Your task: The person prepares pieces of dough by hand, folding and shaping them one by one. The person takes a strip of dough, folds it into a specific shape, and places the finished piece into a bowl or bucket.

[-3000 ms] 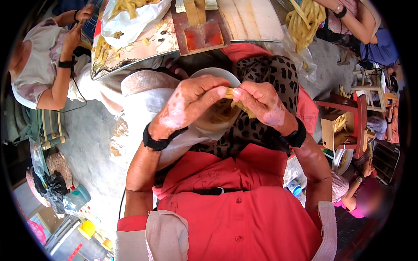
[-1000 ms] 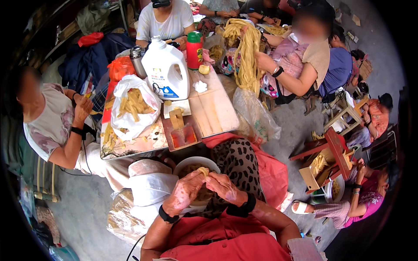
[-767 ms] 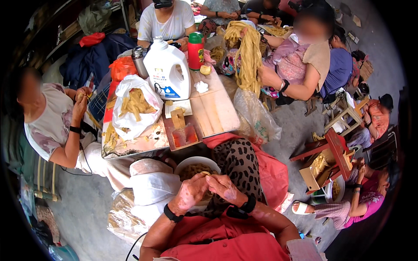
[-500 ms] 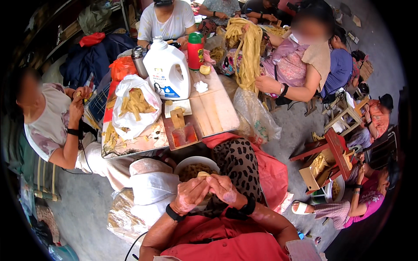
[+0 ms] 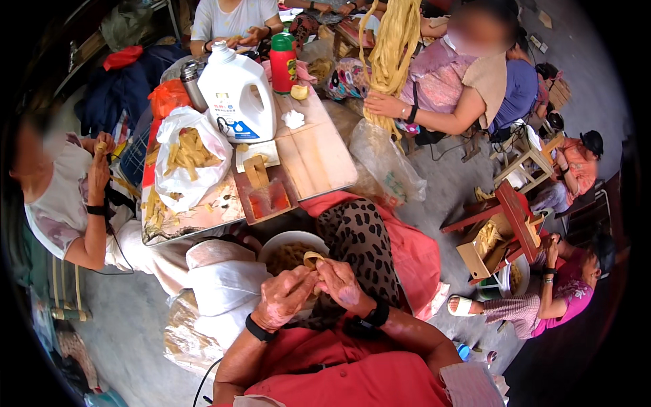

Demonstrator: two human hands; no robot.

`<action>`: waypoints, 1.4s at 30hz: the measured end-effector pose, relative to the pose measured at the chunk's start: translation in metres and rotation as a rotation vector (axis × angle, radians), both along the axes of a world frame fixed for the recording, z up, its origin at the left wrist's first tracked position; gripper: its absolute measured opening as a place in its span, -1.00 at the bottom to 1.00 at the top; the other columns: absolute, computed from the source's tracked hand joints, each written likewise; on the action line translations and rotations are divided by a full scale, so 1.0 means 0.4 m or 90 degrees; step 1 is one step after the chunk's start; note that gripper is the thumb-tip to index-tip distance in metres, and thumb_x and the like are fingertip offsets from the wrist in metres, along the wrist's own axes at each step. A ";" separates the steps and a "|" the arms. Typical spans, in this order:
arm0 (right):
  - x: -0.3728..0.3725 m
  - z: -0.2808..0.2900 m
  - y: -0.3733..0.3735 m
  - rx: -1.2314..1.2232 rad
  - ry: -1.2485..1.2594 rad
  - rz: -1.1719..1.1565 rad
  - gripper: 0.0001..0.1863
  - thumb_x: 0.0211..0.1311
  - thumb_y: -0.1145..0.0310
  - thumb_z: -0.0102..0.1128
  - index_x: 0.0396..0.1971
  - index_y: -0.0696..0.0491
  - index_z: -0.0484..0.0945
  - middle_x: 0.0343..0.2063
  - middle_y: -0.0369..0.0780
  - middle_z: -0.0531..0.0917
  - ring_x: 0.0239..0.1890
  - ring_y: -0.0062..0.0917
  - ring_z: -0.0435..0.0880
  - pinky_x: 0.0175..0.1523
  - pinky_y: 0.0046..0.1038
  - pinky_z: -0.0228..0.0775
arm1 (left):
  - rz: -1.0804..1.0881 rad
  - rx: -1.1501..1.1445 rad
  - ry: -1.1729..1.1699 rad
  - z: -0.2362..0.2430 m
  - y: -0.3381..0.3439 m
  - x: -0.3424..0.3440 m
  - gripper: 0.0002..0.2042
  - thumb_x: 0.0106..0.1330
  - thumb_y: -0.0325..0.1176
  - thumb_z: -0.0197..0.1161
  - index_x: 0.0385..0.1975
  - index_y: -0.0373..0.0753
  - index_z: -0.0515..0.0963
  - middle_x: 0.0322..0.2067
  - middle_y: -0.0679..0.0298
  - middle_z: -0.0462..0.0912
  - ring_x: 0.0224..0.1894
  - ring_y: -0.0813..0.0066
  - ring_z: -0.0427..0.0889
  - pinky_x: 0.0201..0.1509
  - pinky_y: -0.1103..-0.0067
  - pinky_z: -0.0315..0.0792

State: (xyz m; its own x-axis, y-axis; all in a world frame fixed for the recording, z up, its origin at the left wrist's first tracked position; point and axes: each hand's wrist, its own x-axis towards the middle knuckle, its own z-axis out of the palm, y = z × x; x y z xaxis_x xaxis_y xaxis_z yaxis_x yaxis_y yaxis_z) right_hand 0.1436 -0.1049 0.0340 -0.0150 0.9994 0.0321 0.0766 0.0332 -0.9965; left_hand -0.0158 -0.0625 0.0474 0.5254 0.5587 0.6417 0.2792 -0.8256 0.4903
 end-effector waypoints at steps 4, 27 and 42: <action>-0.004 -0.018 0.010 -0.096 0.124 -0.025 -0.73 0.39 0.29 -0.10 -0.42 0.19 0.40 -0.64 -0.29 0.39 -0.62 -0.73 0.33 -0.51 -0.60 0.23 | 0.070 -0.222 -0.169 -0.011 -0.003 0.004 -0.82 -0.02 -0.63 0.35 -0.39 -0.30 0.60 -0.36 0.19 0.56 -0.43 0.47 0.57 -0.41 0.63 0.43; -0.032 -0.022 0.012 0.079 -0.071 0.057 -0.83 0.29 0.43 -0.02 -0.45 0.20 0.35 -0.63 -0.06 0.49 -0.58 -0.21 0.54 -0.49 -0.34 0.29 | -0.080 -0.713 -0.401 -0.049 0.016 -0.014 -0.85 0.19 -0.57 0.21 -0.25 -0.44 0.59 -0.14 0.13 0.54 -0.15 0.49 0.54 -0.07 0.63 0.43; -0.038 -0.026 -0.005 0.147 -0.113 0.073 -0.91 0.27 0.50 -0.02 -0.41 0.19 0.35 -0.70 -0.03 0.43 -0.63 -0.11 0.49 -0.57 -0.27 0.23 | -0.165 -0.889 -0.513 -0.015 0.011 -0.029 -0.87 0.11 -0.60 0.21 -0.34 -0.44 0.60 -0.01 0.08 0.45 -0.04 0.35 0.50 0.12 0.49 0.34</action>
State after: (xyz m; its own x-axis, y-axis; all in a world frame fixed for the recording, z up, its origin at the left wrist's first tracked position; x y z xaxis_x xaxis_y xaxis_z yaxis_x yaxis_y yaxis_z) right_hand 0.1285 -0.1070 0.0237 -0.1529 0.9576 0.2444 0.2310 0.2750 -0.9333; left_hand -0.0273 -0.0580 0.0412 0.4906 0.8632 -0.1190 -0.4723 0.3782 0.7962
